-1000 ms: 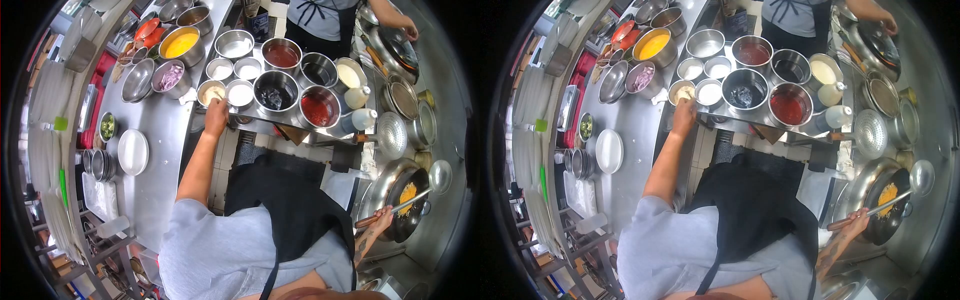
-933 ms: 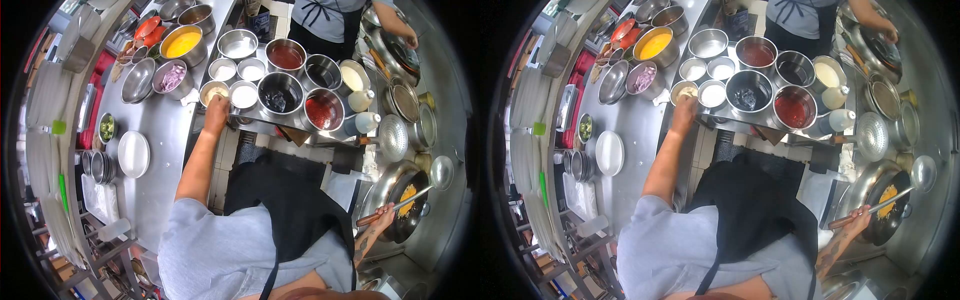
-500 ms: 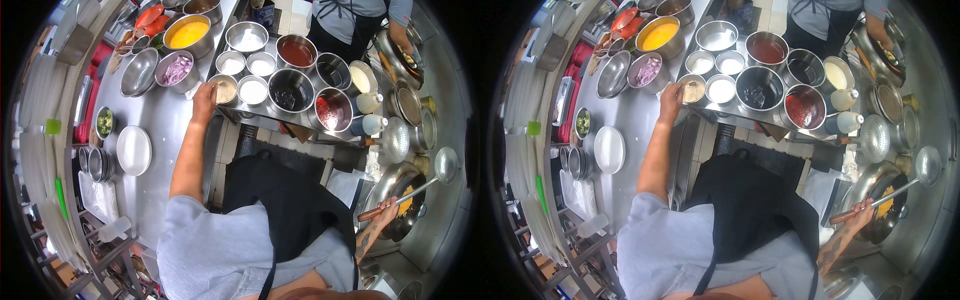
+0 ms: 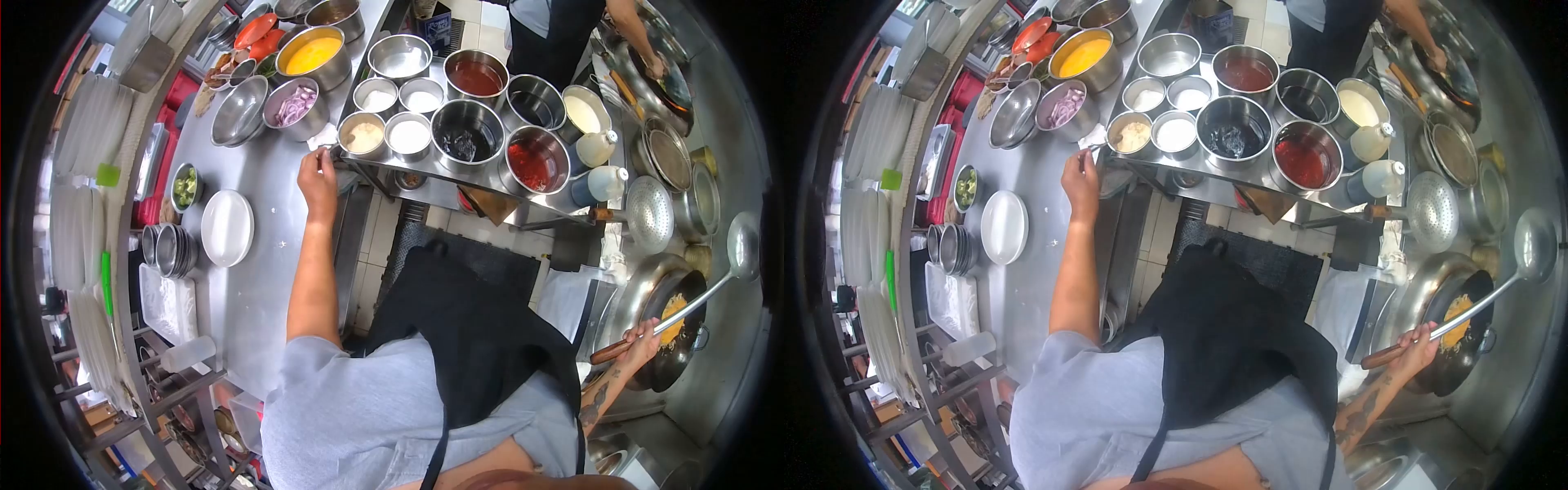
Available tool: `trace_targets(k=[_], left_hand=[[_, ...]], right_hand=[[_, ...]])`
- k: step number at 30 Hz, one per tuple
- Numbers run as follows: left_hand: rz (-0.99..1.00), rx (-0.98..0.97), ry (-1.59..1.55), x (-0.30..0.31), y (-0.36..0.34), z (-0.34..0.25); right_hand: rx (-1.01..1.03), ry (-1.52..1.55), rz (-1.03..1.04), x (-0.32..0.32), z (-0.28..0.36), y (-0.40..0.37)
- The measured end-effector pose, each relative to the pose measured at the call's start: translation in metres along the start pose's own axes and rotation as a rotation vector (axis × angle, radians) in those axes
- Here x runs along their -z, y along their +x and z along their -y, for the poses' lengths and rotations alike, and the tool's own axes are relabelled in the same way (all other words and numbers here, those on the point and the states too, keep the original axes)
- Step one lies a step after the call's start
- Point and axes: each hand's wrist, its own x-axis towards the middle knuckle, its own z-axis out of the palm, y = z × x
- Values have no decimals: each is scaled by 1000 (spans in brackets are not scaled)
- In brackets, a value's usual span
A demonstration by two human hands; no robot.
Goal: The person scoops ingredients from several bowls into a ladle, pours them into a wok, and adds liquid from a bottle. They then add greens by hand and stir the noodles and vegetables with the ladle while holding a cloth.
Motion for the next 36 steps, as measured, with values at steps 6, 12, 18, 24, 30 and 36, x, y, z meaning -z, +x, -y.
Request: trace_targets(k=[6, 12, 18, 24, 30, 36], left_hand=[[-78, 80, -131, -37, 43, -4], [-38, 87, -230, -104, 87, 30], [128, 25, -75, -131, 110, 49], [118, -129, -20, -140, 120, 62], [125, -37, -125, -147, 126, 57], [214, -109, -128, -158, 125, 59]], right_hand=[[9, -25, 81, 1, -10, -24], [-144, -67, 165, -69, -6, -60], [-169, -104, 249, -139, -5, -62], [-144, -131, 312, -199, 4, -71], [-154, -177, 321, -238, 9, -85], [-187, -221, 421, -260, 11, -88]])
